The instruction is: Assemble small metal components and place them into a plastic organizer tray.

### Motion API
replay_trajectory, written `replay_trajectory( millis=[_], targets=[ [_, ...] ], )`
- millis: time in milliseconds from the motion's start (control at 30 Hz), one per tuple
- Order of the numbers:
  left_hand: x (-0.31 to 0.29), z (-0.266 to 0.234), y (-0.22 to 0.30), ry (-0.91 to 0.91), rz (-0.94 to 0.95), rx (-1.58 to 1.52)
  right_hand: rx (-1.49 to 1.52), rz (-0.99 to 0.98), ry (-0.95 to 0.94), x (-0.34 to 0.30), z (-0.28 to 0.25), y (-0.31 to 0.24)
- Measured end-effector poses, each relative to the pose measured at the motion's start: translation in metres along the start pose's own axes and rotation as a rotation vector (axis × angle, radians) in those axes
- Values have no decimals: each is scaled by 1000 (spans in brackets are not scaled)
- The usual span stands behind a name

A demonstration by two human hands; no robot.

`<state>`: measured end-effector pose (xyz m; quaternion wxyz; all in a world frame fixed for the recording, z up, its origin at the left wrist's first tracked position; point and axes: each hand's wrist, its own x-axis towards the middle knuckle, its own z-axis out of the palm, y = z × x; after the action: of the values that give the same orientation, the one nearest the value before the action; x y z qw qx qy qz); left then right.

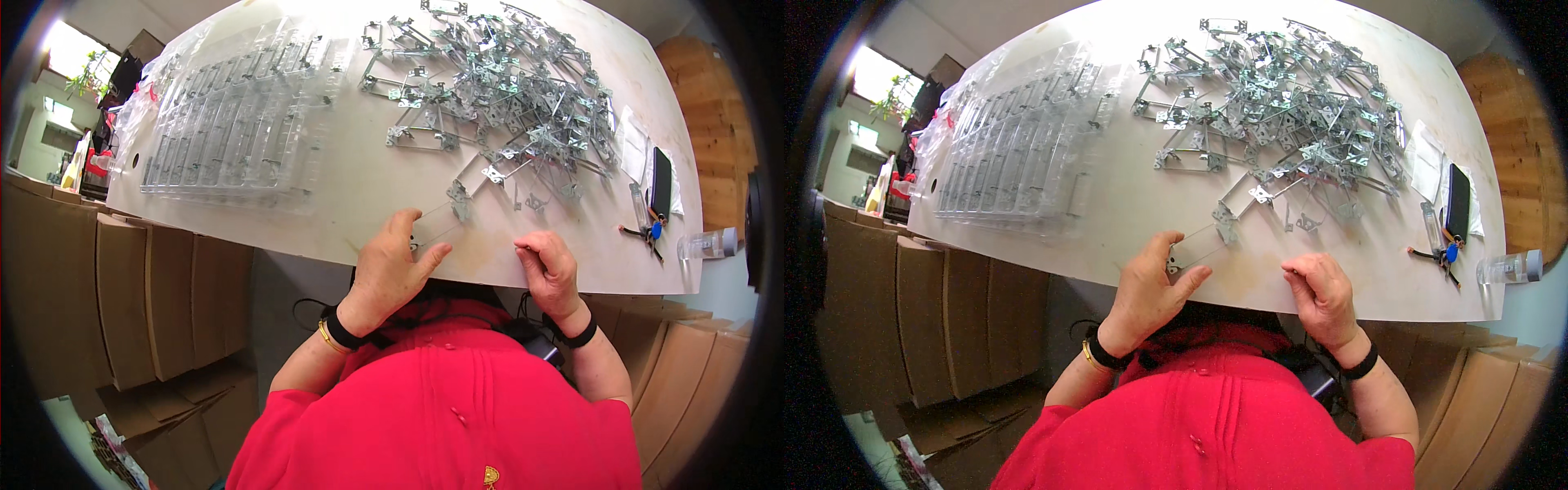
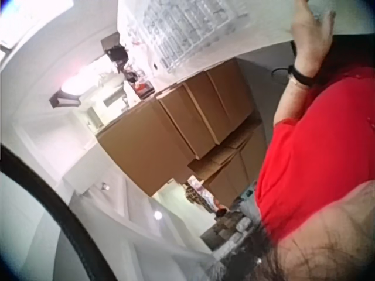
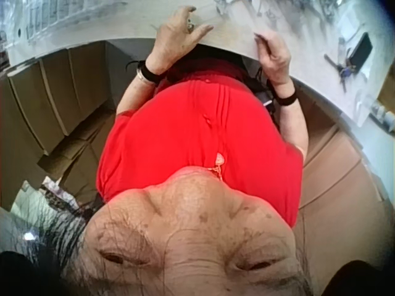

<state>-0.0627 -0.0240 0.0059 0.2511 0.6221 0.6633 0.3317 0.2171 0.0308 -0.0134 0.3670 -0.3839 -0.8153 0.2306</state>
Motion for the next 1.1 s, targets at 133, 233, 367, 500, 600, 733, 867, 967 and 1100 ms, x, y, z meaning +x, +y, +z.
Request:
replay_trajectory(
  millis=[133, 233, 367, 500, 600, 733, 867, 967, 1100],
  targets=[
    [-5, 9, -2, 50, 63, 157, -1, -2, 14, 0, -1, 0],
    [-9, 11, -7, 40, 42, 127, 26, 8, 21, -1, -1, -1],
    [-11, 10, -5, 30, 33, 107, 33, 59, 15, 0, -2, -4],
    [-13, 5, -3, -17, 48, 26, 117, 148, 27, 2, -1, -12],
    [-16, 6, -2, -42, 57, 7, 139, 116, 44, 7, 5, -20],
    [-17, 7, -3, -38, 84, 27, 159, 75, 64, 15, 15, -23],
    [-18, 6, -5, -35, 101, 35, 178, 110, 59, 18, 28, -24],
    [-19, 8, -7, -17, 112, 15, 208, 127, 63, 21, 34, -25],
    [-18, 10, -11, 23, 144, 21, 239, 205, 42, 17, 38, -24]
  ],
)
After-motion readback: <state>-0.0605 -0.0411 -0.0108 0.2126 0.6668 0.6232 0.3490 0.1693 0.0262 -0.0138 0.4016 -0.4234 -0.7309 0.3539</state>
